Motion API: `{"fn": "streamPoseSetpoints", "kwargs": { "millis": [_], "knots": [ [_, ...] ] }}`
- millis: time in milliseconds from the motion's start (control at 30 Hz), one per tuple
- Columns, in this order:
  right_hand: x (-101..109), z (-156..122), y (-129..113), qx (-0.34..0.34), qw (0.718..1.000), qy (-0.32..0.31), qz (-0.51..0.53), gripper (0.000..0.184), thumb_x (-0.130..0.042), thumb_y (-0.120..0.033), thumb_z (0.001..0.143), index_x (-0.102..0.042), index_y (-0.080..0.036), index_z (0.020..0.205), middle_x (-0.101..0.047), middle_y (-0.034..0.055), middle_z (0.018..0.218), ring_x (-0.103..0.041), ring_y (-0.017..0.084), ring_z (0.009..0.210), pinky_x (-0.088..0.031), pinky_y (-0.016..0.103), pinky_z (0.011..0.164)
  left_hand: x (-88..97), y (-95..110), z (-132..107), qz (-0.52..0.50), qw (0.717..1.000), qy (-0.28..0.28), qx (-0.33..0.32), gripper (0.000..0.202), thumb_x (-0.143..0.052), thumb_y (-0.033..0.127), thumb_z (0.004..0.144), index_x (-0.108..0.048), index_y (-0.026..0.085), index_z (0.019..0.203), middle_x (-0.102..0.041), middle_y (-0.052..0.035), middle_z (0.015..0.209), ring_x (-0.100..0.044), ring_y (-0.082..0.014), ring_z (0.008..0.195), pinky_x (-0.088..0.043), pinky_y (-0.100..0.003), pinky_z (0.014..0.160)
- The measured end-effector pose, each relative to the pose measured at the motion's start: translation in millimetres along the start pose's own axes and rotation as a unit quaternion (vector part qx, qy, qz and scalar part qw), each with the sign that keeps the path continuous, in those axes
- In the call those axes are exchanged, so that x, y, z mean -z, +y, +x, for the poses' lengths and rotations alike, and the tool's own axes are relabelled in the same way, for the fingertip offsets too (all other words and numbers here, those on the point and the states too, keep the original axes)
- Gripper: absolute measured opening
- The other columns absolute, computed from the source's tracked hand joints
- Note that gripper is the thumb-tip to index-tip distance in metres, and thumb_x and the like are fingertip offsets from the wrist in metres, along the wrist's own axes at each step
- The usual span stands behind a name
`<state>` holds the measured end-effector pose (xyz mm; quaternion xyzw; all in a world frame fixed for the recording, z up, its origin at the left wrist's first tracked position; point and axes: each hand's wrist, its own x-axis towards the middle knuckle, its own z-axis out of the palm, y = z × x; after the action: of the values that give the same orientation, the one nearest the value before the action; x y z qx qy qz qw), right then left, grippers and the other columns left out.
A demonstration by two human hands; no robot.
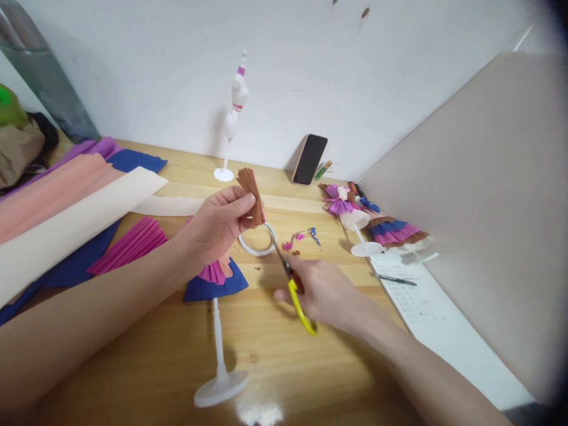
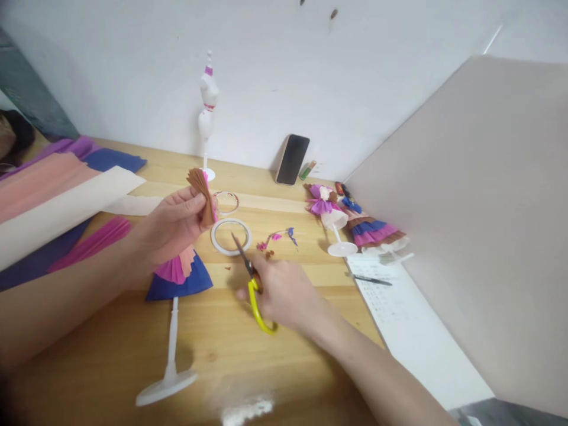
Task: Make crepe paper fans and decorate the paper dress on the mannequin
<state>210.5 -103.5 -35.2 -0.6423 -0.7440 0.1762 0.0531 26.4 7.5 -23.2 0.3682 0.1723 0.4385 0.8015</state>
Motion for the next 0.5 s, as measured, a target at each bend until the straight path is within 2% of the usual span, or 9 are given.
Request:
{"fn": "streamPoseSetpoints", "kwargs": {
  "millis": [100,167,267,367,433,500],
  "knots": [
    [0,-14,1,-0.011,0.998,-0.058,-0.033,0.014,-0.066,-0.022,0.073,-0.056,-0.022,0.083,-0.054,-0.0029,0.058,-0.049,0.014,0.049,-0.023,0.025,0.05,-0.4,6,2,0.019,1.0,0.009,-0.014,0.015,-0.074,0.015,0.075,-0.062,0.014,0.066,-0.064,0.0,0.063,-0.057,-0.0075,0.058,-0.044,-0.017,0.056],
    [0,-23,-1,-0.011,0.997,-0.073,-0.017,0.019,-0.063,-0.016,0.071,-0.056,-0.023,0.088,-0.056,-0.0038,0.06,-0.05,0.014,0.049,-0.023,0.024,0.05,-0.1,8,2,0.026,0.999,0.004,-0.021,0.016,-0.074,0.016,0.075,-0.061,0.014,0.065,-0.064,0.0,0.063,-0.056,-0.0077,0.057,-0.042,-0.018,0.054],
    [4,-32,-6,0.009,0.994,-0.105,-0.012,0.024,-0.061,-0.015,0.071,-0.055,-0.022,0.093,-0.058,-0.0034,0.062,-0.05,0.013,0.048,-0.023,0.025,0.049,1.1,6,2,0.026,0.999,-0.002,-0.022,0.017,-0.075,0.018,0.075,-0.061,0.014,0.065,-0.065,0.0,0.063,-0.056,-0.0078,0.057,-0.042,-0.018,0.054],
    [8,-30,-8,0.037,0.99,-0.134,-0.037,0.013,-0.059,-0.014,0.075,-0.056,-0.021,0.085,-0.058,-0.0018,0.061,-0.048,0.013,0.047,-0.022,0.026,0.049,2.2,3,2,0.027,1.0,0.002,-0.012,0.015,-0.075,0.018,0.075,-0.062,0.014,0.067,-0.065,-0.0003,0.065,-0.057,-0.008,0.059,-0.042,-0.018,0.056],
    [7,-21,-7,0.049,0.992,-0.108,-0.034,0.01,-0.058,-0.011,0.076,-0.056,-0.021,0.077,-0.058,-0.0012,0.061,-0.048,0.013,0.048,-0.024,0.026,0.049,2.3,2,2,0.028,1.0,0.005,-0.005,0.013,-0.074,0.017,0.075,-0.063,0.013,0.069,-0.066,-0.0004,0.065,-0.058,-0.0081,0.06,-0.042,-0.018,0.056],
    [3,-5,-4,0.052,0.998,-0.045,0.004,0.012,-0.059,-0.009,0.077,-0.058,-0.02,0.074,-0.061,0.0005,0.068,-0.053,0.014,0.056,-0.031,0.025,0.053,1.9,1,2,0.028,1.0,0.005,-0.002,0.011,-0.073,0.016,0.075,-0.064,0.013,0.07,-0.065,-0.0007,0.065,-0.058,-0.0084,0.06,-0.042,-0.018,0.056]
  ]
}}
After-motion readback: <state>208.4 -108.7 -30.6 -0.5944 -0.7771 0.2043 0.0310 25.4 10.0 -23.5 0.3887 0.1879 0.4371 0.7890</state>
